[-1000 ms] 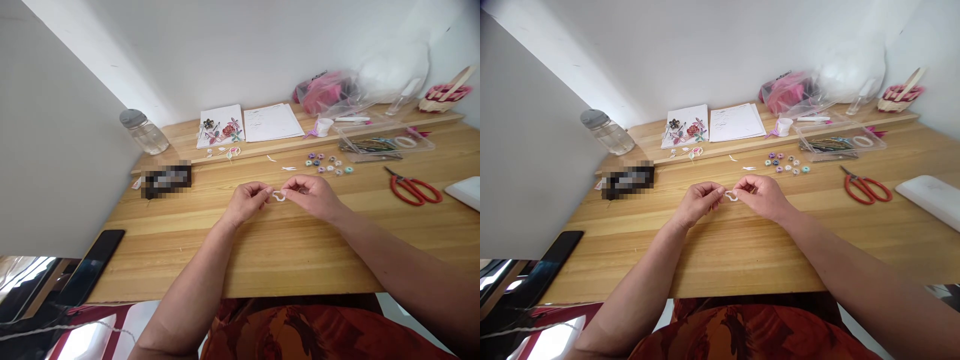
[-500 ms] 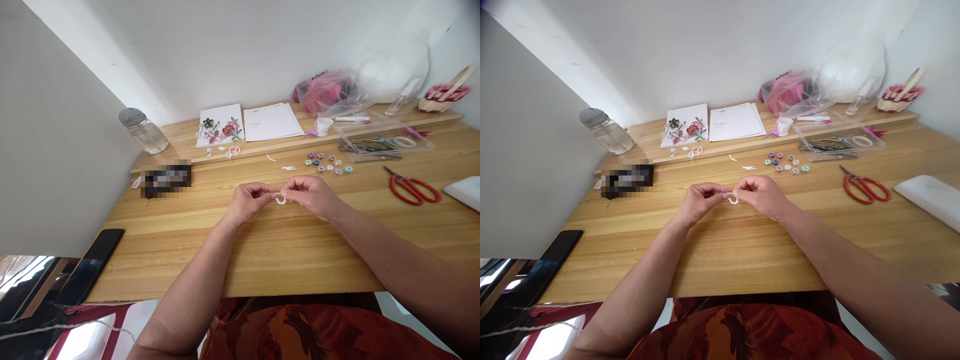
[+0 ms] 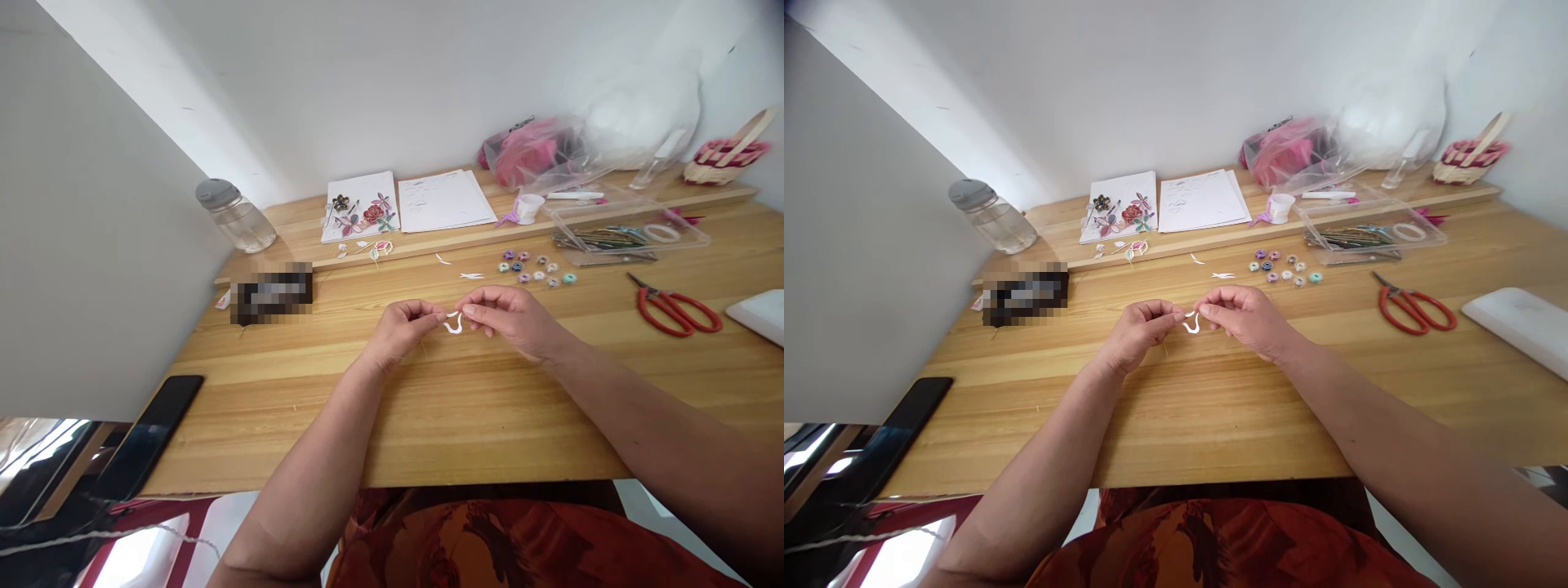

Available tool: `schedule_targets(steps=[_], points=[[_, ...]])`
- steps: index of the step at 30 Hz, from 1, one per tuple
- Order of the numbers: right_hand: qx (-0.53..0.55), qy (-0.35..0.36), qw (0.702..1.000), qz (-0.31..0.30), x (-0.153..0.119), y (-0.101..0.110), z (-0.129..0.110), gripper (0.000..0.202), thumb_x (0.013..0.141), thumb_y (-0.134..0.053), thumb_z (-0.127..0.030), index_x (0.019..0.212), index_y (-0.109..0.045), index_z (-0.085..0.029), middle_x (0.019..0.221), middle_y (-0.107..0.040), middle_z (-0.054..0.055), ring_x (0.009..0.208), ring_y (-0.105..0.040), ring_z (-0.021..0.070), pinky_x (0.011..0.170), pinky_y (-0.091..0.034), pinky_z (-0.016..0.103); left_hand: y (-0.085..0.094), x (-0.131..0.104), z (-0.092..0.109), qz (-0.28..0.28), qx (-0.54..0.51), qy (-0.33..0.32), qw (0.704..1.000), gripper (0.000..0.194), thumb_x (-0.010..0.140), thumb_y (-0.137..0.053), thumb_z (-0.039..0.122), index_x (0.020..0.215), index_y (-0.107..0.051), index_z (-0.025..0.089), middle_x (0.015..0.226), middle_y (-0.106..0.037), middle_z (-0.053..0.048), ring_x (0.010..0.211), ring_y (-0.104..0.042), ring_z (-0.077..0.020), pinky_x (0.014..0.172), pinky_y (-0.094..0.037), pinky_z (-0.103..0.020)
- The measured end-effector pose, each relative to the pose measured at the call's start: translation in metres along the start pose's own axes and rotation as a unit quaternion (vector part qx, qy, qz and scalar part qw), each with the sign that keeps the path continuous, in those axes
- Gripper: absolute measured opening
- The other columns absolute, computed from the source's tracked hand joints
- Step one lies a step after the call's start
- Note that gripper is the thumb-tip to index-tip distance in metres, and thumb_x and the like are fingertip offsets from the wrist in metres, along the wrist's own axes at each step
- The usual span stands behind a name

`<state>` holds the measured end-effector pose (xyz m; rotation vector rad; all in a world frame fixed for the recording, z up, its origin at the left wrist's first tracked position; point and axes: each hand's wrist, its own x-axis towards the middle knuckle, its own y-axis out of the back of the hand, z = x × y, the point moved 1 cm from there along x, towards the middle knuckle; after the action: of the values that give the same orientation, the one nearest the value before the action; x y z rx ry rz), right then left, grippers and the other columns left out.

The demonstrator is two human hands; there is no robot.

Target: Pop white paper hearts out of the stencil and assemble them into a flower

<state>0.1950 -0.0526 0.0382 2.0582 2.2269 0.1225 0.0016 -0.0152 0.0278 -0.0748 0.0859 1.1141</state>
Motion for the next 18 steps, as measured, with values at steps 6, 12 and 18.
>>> schedule_targets(steps=[6, 12, 18], points=[[-0.024, 0.009, 0.999, 0.022, 0.0005, -0.0002, 0.0016, 0.032, 0.075, -0.075, -0.048, 0.078, -0.068, -0.017, 0.064, -0.059, 0.0, 0.056, -0.046, 0.0097, 0.05, -0.031, 0.025, -0.0013, -0.0007, -0.0001, -0.013, 0.01, -0.003, 1.0, 0.032, 0.069, -0.08, 0.044, 0.08, -0.071, 0.015, 0.064, -0.058, 0.002, 0.055, -0.043, -0.0073, 0.056, -0.032, -0.024], [-0.046, 0.027, 0.998, 0.037, 0.001, 0.0012, 0.0008, 0.031, 0.077, -0.072, -0.047, 0.077, -0.066, -0.016, 0.064, -0.059, 0.0, 0.057, -0.048, 0.0101, 0.053, -0.034, 0.026, -0.0005, 0.001, -0.0005, -0.002, -0.012, -0.006, 1.0, 0.034, 0.068, -0.08, 0.044, 0.078, -0.067, 0.014, 0.064, -0.055, 0.002, 0.053, -0.042, -0.0065, 0.05, -0.029, -0.022], [-0.034, 0.025, 0.999, 0.019, -0.0004, -0.0002, -0.0023, 0.03, 0.074, -0.075, -0.046, 0.077, -0.066, -0.017, 0.062, -0.058, -0.001, 0.054, -0.045, 0.0092, 0.05, -0.033, 0.025, -0.0017, 0.0006, -0.0006, -0.004, -0.035, 0.018, 0.999, 0.034, 0.066, -0.082, 0.044, 0.075, -0.067, 0.015, 0.06, -0.053, 0.002, 0.051, -0.042, -0.0068, 0.048, -0.028, -0.022]])
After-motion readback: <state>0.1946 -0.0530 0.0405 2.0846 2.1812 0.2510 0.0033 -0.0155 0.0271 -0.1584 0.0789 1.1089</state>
